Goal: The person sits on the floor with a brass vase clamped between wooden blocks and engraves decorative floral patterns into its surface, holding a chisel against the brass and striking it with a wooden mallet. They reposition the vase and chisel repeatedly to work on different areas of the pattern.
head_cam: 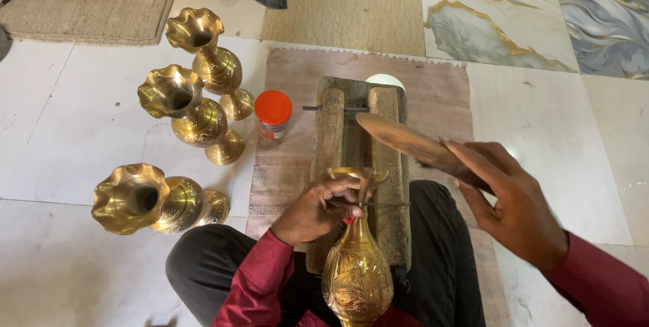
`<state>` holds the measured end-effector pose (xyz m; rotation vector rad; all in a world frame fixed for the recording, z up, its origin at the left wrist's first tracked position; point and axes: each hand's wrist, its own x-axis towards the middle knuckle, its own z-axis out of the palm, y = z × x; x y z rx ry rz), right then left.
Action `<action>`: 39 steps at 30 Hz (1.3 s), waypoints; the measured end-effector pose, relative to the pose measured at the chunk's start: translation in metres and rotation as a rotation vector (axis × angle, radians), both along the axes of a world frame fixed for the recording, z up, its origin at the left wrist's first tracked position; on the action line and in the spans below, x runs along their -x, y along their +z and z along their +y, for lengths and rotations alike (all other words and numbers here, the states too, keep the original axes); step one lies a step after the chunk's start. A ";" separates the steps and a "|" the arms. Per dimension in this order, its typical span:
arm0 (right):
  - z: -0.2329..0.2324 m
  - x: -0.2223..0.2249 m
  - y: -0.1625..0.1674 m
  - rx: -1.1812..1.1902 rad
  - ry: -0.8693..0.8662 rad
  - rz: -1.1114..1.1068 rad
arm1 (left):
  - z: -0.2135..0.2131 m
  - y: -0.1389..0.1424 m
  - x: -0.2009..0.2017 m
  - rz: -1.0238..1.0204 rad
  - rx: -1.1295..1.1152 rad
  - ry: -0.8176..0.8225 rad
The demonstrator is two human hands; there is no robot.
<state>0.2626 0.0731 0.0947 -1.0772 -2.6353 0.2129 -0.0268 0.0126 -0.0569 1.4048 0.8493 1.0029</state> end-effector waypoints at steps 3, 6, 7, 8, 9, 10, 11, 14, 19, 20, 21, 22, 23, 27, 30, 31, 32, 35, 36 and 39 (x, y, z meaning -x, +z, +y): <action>0.004 0.009 0.005 -0.084 0.003 -0.109 | -0.010 -0.005 -0.002 0.099 -0.017 0.169; 0.011 0.022 0.011 0.049 -0.014 -0.043 | -0.019 -0.007 -0.007 -0.057 0.131 0.264; 0.014 0.026 0.014 0.150 -0.023 0.022 | -0.021 -0.006 -0.010 -0.044 0.151 0.312; 0.018 0.029 0.018 0.040 0.018 -0.105 | -0.023 -0.006 -0.012 -0.031 0.171 0.359; 0.021 0.032 0.021 -0.068 0.058 -0.232 | -0.026 -0.005 -0.015 -0.017 0.192 0.405; 0.026 0.036 0.024 -0.178 0.100 -0.359 | -0.028 -0.004 -0.017 -0.059 0.173 0.433; 0.030 0.042 0.025 -0.070 0.071 -0.278 | -0.030 -0.002 -0.019 -0.099 0.152 0.463; 0.043 0.058 0.026 0.088 0.078 -0.237 | -0.036 0.003 -0.024 -0.118 0.149 0.520; 0.056 0.078 0.026 0.042 0.152 -0.186 | -0.040 0.008 -0.030 -0.090 0.160 0.585; 0.057 0.080 0.027 0.046 0.175 -0.311 | -0.042 0.009 -0.031 -0.059 0.169 0.612; 0.059 0.081 0.029 0.049 0.197 -0.435 | -0.043 0.009 -0.032 -0.026 0.177 0.639; 0.060 0.083 0.031 0.048 0.217 -0.558 | -0.044 0.010 -0.034 -0.018 0.181 0.662; 0.060 0.085 0.031 0.035 0.222 -0.516 | -0.045 0.010 -0.035 -0.009 0.183 0.686; 0.061 0.093 0.033 -0.010 0.289 -0.431 | -0.048 0.012 -0.039 0.050 0.201 0.760; 0.061 0.097 0.034 -0.057 0.301 -0.469 | -0.050 0.015 -0.042 0.075 0.240 0.797; 0.061 0.098 0.035 -0.079 0.293 -0.489 | -0.050 0.016 -0.043 0.085 0.240 0.807; 0.060 0.100 0.035 -0.057 0.293 -0.422 | -0.051 0.017 -0.043 0.092 0.241 0.816; 0.057 0.103 0.037 -0.051 0.310 -0.380 | -0.053 0.019 -0.046 0.101 0.260 0.833; 0.056 0.104 0.039 -0.100 0.330 -0.462 | -0.053 0.019 -0.046 0.105 0.263 0.840; 0.053 0.108 0.042 -0.055 0.305 -0.343 | -0.055 0.020 -0.048 0.110 0.223 0.856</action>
